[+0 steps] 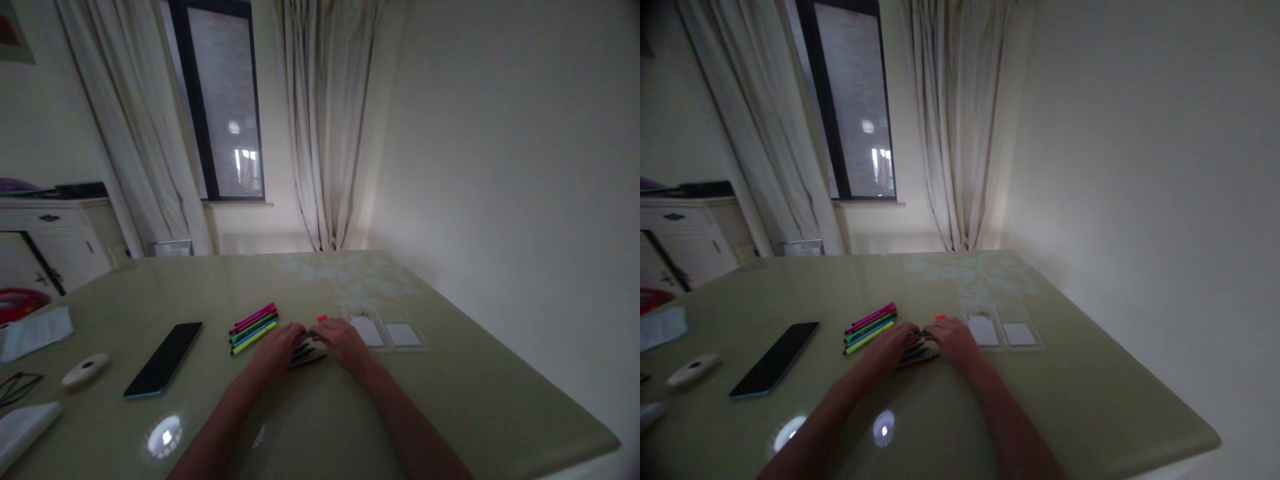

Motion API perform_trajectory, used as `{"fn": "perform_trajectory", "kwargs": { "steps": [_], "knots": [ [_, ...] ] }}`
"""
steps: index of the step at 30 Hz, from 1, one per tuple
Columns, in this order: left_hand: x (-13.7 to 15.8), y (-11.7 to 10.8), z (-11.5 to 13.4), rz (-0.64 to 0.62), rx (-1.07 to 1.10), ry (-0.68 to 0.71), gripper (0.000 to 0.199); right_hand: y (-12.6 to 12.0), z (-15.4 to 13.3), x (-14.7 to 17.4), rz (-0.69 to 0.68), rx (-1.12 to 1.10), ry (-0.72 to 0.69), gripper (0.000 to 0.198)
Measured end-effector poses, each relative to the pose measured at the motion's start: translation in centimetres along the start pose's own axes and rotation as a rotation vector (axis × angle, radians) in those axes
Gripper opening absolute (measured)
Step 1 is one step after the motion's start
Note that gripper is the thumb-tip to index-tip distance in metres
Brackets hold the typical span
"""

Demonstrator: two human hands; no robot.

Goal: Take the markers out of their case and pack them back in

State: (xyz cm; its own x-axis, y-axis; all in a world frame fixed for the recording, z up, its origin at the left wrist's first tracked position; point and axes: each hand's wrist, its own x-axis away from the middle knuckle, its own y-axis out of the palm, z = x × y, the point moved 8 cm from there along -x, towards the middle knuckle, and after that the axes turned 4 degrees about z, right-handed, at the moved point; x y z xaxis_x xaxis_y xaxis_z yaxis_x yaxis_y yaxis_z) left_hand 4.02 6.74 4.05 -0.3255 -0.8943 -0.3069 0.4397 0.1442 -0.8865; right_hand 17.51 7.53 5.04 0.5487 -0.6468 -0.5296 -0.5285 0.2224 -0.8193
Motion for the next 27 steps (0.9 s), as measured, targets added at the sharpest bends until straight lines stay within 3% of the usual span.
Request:
{"fn": "perform_trajectory", "kwargs": {
  "steps": [8, 10, 13, 16, 18, 21, 24, 27],
  "knots": [
    [-0.2, -0.3, 0.4, -0.032, 0.009, -0.042, 0.026, -1.7, 0.7, 0.1, 0.016, 0.030, -0.013, 0.021],
    [0.0, -0.8, -1.3, -0.026, -0.013, -0.097, 0.026, -2.6, 2.9, 0.6, 0.072, 0.024, 0.057, 0.022],
    [0.5, -2.4, -5.4, 0.034, -0.050, -0.213, 0.034, -5.3, 7.6, 2.1, 0.274, 0.030, 0.269, 0.026],
    [0.9, -3.5, -8.2, 0.081, -0.071, -0.257, 0.038, -6.1, 9.4, 2.9, 0.360, 0.050, 0.351, 0.032],
    [1.0, -3.1, -8.0, 0.072, -0.081, -0.227, 0.030, -5.3, 8.7, 2.7, 0.362, 0.032, 0.354, 0.029],
    [0.7, -1.5, -5.6, 0.032, -0.088, -0.140, 0.019, -2.7, 6.0, 1.7, 0.271, -0.006, 0.316, 0.025],
    [0.2, -0.3, -3.2, 0.005, -0.095, -0.078, 0.022, 0.1, 3.8, 0.9, 0.116, 0.057, 0.291, 0.032],
    [0.0, -0.6, -3.0, 0.029, -0.147, -0.114, 0.026, 1.2, 3.5, 0.7, 0.035, 0.141, 0.309, 0.039]
  ]
}}
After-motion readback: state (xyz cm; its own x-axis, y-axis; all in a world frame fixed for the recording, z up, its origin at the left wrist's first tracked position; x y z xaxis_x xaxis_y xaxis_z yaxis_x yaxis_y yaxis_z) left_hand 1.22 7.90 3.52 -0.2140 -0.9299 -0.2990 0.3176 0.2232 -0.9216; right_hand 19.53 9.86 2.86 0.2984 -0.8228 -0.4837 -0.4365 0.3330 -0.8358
